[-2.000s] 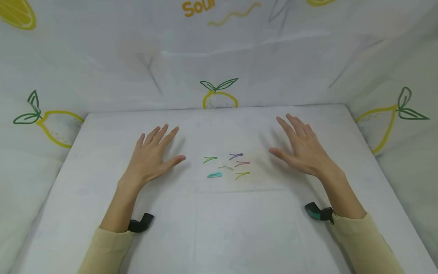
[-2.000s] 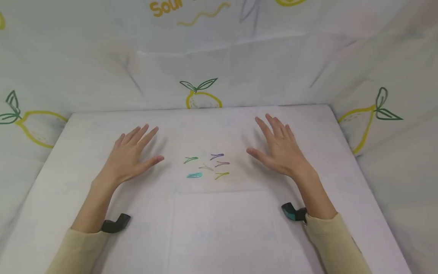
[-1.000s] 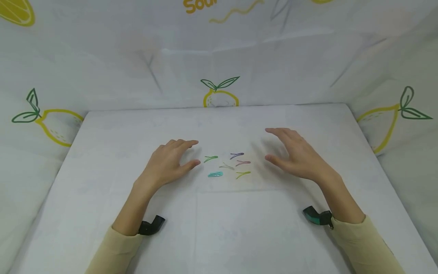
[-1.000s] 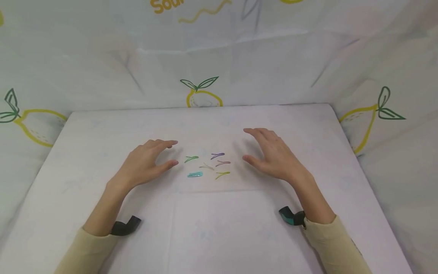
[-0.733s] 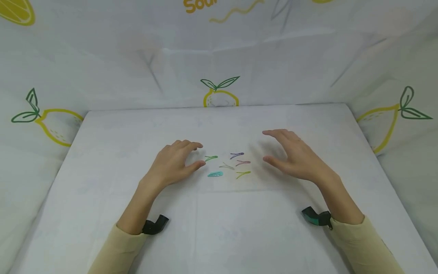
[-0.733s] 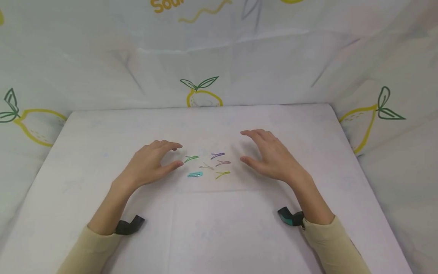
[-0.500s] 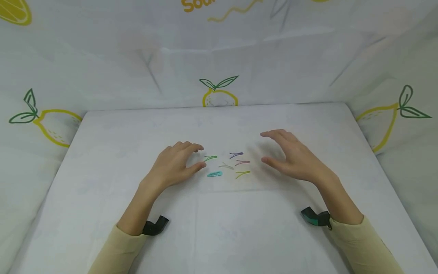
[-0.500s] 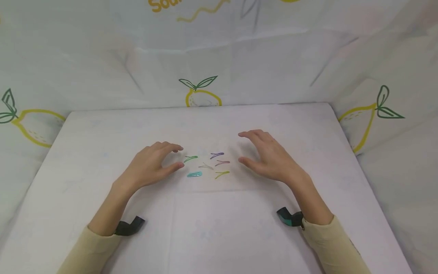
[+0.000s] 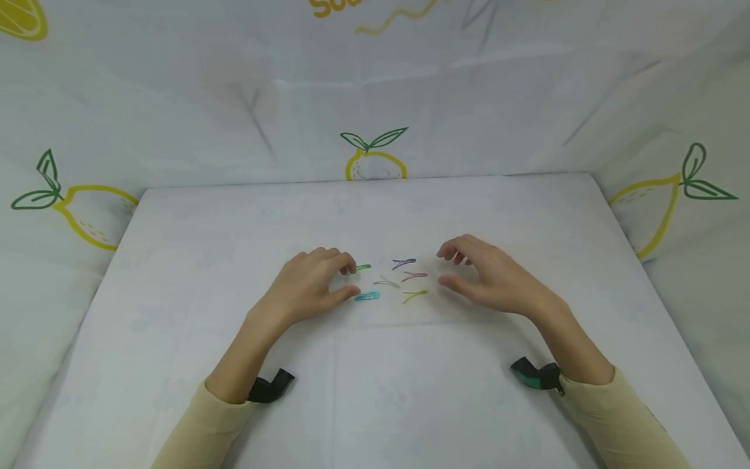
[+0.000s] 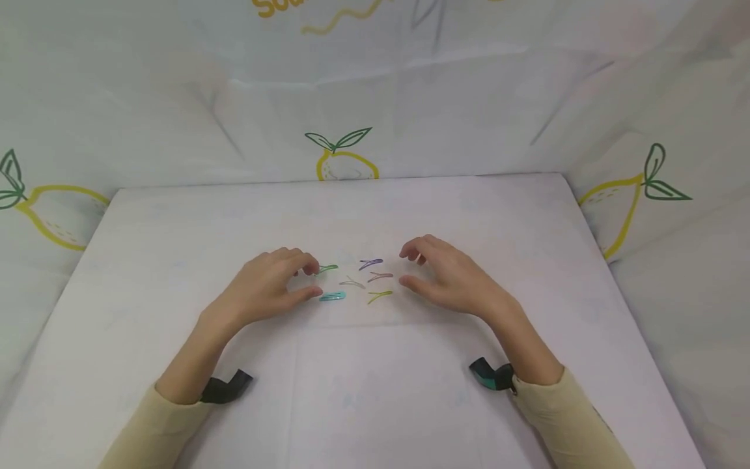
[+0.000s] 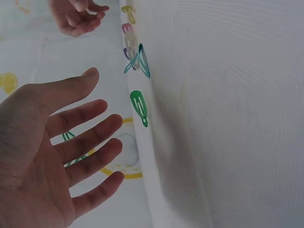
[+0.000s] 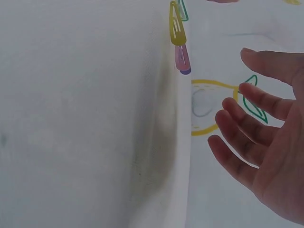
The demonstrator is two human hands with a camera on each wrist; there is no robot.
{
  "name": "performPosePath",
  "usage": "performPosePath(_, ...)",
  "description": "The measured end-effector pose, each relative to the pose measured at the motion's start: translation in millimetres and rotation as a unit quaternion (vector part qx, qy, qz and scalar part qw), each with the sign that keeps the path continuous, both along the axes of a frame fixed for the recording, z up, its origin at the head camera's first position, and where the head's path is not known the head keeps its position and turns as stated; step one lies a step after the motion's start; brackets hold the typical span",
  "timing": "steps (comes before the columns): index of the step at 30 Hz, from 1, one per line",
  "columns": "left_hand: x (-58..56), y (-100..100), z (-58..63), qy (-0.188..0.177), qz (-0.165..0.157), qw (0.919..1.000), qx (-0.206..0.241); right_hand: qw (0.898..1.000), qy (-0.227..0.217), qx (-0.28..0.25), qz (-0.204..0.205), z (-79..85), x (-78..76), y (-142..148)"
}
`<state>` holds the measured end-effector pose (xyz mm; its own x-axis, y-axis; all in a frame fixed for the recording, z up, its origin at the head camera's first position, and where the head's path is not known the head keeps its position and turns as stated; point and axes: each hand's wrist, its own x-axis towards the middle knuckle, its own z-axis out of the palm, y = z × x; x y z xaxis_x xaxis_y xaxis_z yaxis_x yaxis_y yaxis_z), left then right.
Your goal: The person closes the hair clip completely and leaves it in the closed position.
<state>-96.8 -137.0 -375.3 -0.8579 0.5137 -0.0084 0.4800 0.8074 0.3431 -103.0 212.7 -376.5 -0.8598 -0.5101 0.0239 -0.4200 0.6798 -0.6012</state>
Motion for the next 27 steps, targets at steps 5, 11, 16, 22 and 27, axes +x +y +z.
performPosePath(5,0.6,6.9,0.0,-0.003,-0.016,0.9999,-0.005,1.0,-0.015,-0.001,0.008,-2.7,0.4,-3.3)
performPosePath(11,1.6,13.4,-2.7,-0.006,-0.03,0.9995,-0.001,1.0,-0.022,-0.002,0.022,-6.2,0.6,-6.9)
performPosePath(16,2.3,16.8,-5.1,-0.008,-0.035,0.9993,-0.005,0.999,-0.017,-0.008,0.036,-8.4,1.1,-9.6)
performPosePath(22,1.7,19.1,-7.3,-0.006,-0.037,0.9992,-0.009,0.998,-0.016,-0.013,0.051,-11.1,1.1,-12.5)
performPosePath(27,1.3,21.6,-8.0,-0.003,-0.043,0.999,-0.008,0.998,-0.022,-0.014,0.059,-13.1,1.7,-14.0)
